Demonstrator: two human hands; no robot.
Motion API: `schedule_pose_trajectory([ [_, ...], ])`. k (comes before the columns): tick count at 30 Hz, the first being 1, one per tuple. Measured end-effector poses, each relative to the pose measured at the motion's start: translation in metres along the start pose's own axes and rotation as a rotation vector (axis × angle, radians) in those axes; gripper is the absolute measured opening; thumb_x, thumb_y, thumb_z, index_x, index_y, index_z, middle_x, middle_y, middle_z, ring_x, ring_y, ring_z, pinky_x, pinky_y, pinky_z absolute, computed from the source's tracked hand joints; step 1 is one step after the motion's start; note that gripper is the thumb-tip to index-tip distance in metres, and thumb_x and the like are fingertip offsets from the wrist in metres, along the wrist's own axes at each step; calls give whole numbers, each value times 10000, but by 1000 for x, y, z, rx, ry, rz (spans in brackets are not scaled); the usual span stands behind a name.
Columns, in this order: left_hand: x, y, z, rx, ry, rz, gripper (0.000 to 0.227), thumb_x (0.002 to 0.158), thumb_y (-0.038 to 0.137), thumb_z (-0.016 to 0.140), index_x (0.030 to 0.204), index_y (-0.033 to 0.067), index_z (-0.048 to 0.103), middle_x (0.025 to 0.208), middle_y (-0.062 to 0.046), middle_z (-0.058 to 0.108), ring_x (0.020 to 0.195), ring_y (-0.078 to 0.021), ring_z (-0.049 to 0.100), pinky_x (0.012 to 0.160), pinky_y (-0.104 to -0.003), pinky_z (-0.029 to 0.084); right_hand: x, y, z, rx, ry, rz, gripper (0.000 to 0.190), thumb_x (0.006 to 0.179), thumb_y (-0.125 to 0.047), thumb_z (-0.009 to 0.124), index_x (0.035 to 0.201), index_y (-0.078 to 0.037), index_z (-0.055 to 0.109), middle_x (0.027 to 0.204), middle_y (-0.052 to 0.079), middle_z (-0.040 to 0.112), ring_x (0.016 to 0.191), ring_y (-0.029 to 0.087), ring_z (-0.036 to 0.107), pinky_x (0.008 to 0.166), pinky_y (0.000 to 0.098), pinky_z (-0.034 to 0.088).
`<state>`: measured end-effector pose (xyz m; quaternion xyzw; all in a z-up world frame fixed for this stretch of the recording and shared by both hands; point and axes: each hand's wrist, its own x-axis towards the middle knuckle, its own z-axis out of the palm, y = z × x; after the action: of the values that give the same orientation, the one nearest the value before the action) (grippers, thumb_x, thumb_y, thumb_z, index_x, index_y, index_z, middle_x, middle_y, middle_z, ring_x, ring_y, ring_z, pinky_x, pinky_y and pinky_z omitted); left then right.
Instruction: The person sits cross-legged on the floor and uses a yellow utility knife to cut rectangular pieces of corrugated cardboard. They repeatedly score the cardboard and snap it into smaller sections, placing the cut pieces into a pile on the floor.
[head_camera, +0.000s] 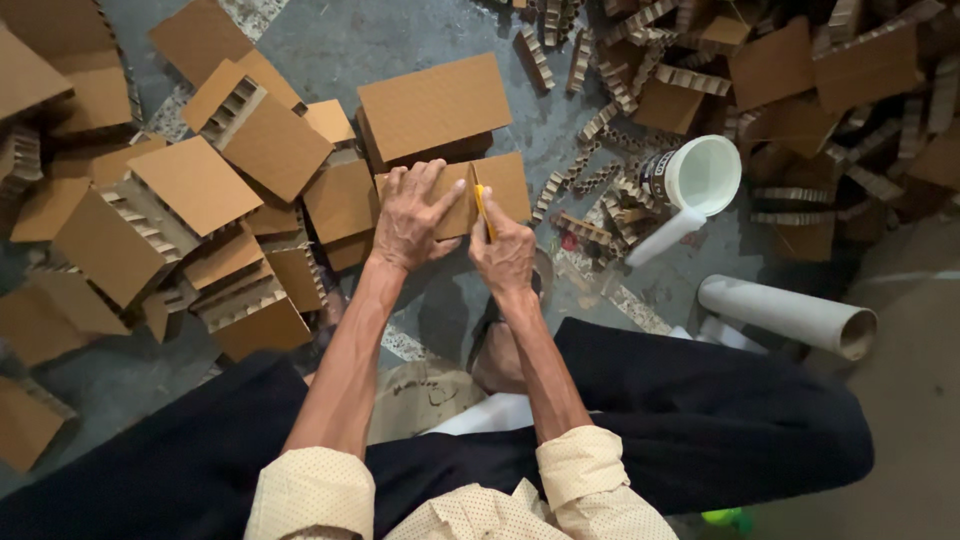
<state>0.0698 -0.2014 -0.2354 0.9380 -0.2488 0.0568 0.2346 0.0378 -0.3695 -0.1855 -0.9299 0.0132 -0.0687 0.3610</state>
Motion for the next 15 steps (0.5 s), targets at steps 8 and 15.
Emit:
schedule_pose_trajectory([
  [8,1,1,2,57,-10,18,946,567,436,902,1421,167,599,1500,-193,464,1379,-375,428,1157,-555,273,18,2,0,-37,-50,-5,388,896,-43,631,1280,-25,688,944,297,707,842,429,730,739,442,583],
  [15,-1,2,4,109,-9,0,1038,564,457,886,1454,42,549,1499,-143,506,1368,-328,453,1159,-530,298,6,2,-6,-37,-39,-38,388,884,-49,644,1267,-27,703,936,293,705,847,440,718,739,451,576],
])
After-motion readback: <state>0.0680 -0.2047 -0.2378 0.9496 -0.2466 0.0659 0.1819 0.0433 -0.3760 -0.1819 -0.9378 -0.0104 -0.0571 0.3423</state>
